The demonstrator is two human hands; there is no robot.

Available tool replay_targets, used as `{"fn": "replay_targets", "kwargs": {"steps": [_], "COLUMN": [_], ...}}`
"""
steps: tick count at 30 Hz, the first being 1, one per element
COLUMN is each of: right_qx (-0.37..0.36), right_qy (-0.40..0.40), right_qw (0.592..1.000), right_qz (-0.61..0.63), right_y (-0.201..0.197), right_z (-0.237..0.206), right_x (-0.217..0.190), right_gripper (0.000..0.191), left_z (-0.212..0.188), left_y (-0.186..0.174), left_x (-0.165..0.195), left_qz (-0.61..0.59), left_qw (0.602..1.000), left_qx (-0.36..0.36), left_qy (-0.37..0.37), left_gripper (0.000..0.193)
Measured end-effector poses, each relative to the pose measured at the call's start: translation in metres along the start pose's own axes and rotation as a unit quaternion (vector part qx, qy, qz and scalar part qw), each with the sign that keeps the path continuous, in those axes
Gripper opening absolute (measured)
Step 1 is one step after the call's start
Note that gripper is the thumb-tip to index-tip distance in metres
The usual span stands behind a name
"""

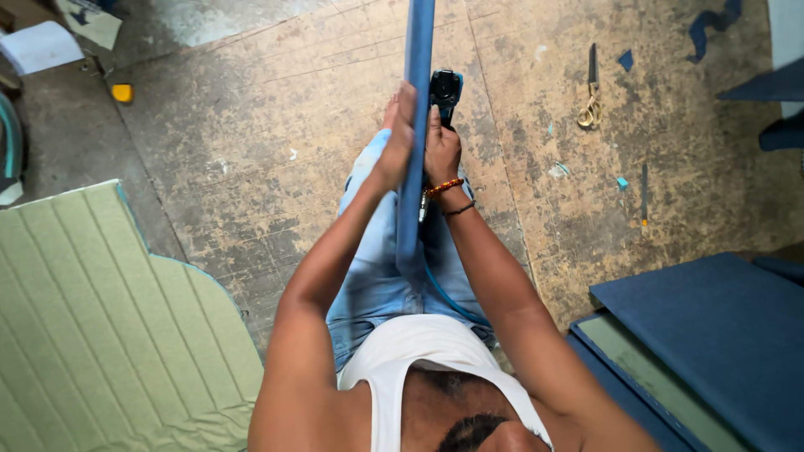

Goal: The person staples blue fabric onto a rectangular board using a pneumatic staple gun, then trims the excess fabric with shears. The person flips the board to work on different edges and finishes by cutting the corners.

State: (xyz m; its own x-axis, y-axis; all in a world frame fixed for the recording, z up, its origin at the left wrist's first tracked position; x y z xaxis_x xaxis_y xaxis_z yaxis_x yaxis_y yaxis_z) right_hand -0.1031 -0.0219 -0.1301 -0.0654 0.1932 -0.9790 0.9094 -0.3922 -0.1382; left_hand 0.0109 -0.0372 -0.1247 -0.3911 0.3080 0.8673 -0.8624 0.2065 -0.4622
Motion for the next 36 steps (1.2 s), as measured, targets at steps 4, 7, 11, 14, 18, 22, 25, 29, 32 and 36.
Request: {"fn": "replay_targets", "kwargs": {"steps": [4, 7, 11, 14, 18, 22, 25, 29, 32, 36], "right_qx": [-0.006, 0.003, 0.013, -0.004, -0.080, 0.008, 0.009, 0.011, 0.013, 0.086], "right_qy": [0.002, 0.013, 0.030, 0.022, -0.066, 0.015, 0.043, 0.020, 0.043, -0.344], "right_qw": [0.999, 1.000, 0.999, 0.999, 0.991, 1.000, 0.999, 1.000, 0.999, 0.933], "right_qz": [0.049, 0.019, 0.041, 0.045, 0.089, -0.006, 0.007, 0.011, 0.013, -0.060], "right_y": [-0.003, -0.003, -0.003, -0.003, -0.005, -0.007, -0.004, -0.003, -0.002, -0.001], "right_z": [0.001, 0.002, 0.003, 0.003, 0.000, 0.003, 0.000, 0.001, -0.001, -0.009], "right_x": [0.008, 0.011, 0.017, 0.021, 0.013, 0.013, 0.014, 0.013, 0.018, 0.008], "right_gripper": [0.072, 0.071, 0.070, 0.069, 0.066, 0.071, 0.073, 0.074, 0.070, 0.054], "left_z": [0.048, 0.058, 0.028, -0.003, -0.042, 0.003, 0.049, 0.065, 0.041, 0.016], "left_y": [0.018, 0.029, 0.023, 0.014, 0.006, 0.004, 0.007, 0.015, 0.009, 0.001], "left_x": [-0.038, -0.047, -0.020, 0.006, 0.033, 0.005, -0.017, -0.009, 0.002, 0.019], "left_qz": [-0.170, -0.025, -0.056, -0.040, 0.087, -0.328, -0.257, -0.269, -0.127, 0.120], "left_qw": [0.976, 0.945, 0.991, 0.994, 0.995, 0.945, 0.965, 0.963, 0.992, 0.992], "left_qx": [0.028, -0.094, 0.039, 0.021, -0.024, 0.011, 0.040, -0.010, -0.023, -0.029], "left_qy": [-0.135, -0.314, -0.113, -0.099, 0.042, -0.004, -0.021, -0.005, 0.000, 0.014], "left_gripper": [0.063, 0.070, 0.055, 0.053, 0.063, 0.071, 0.066, 0.063, 0.060, 0.065]}}
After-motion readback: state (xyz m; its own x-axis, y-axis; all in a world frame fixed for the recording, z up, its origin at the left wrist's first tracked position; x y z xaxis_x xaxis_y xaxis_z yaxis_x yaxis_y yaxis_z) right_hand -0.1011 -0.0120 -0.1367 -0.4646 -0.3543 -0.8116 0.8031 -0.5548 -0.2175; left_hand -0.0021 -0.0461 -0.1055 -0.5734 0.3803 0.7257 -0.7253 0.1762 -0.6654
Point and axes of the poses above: each hand's wrist, its own z-axis towards the middle knuckle, its own y-axis out of the palm, x = y × z, the point moved 3 cm from there along z, towards the middle knuckle, and after that the axes turned 15 degrees about z, right-handed, at the moved point
